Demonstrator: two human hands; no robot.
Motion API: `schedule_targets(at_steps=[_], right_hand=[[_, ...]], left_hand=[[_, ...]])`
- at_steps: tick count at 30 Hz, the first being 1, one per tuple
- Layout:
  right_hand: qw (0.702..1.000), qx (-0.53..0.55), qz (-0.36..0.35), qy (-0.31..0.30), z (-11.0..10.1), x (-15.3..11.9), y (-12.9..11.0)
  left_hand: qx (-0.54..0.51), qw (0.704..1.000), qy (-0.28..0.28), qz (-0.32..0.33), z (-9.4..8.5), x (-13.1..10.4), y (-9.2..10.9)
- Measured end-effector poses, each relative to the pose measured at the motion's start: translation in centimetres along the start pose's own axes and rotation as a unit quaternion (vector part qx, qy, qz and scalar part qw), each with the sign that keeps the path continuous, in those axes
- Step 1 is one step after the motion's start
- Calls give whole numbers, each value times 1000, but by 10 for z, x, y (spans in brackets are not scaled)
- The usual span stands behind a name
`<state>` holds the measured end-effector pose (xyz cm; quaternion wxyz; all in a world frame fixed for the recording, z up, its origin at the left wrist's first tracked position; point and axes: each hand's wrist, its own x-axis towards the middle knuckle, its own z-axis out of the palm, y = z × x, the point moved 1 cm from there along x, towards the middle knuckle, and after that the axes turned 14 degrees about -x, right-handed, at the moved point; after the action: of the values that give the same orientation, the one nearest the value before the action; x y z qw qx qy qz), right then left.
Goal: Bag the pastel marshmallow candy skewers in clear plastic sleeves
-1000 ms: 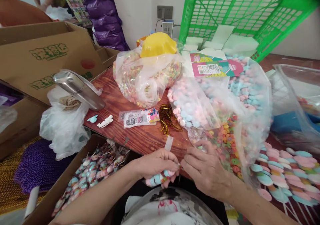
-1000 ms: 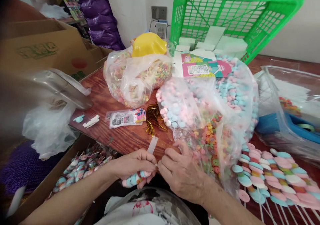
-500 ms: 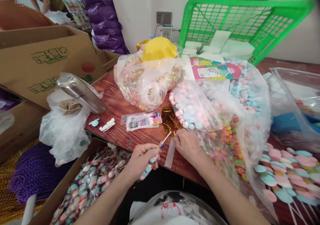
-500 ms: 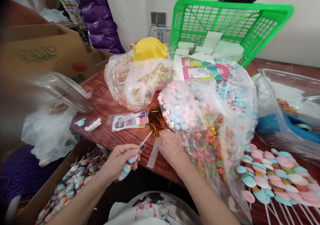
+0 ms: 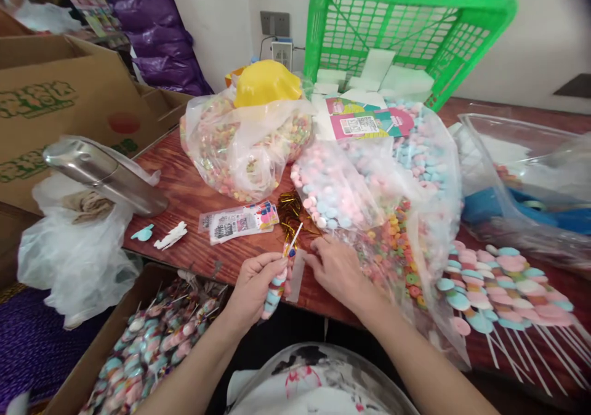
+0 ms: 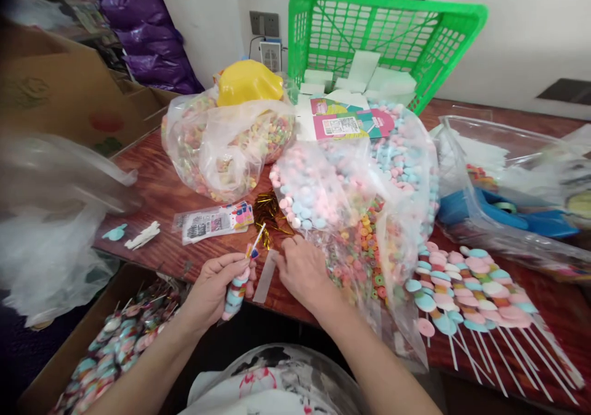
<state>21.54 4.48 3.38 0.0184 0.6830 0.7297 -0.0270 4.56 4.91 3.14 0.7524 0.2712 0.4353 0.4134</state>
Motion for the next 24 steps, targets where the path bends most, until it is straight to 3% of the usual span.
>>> schedule_targets(at_steps=[4,10,14,19,24], right_hand=[[1000,-18,1,-2,3,21,-13],[999,1,-39,24,11,-22,30],[997,18,-54,56,23,-44,53],[992,43,-57,102,28,-51,61],[975,122,-87,165,20,-62,63]], left_hand=[[48,999,8,13,-6,-3,-5],[57,997,39,24,-26,-7,-3],[44,998,31,15,-15,-2,-7],[89,996,-21,-18,6,-1,-15],[114,993,-7,-17,5,-4,-12]])
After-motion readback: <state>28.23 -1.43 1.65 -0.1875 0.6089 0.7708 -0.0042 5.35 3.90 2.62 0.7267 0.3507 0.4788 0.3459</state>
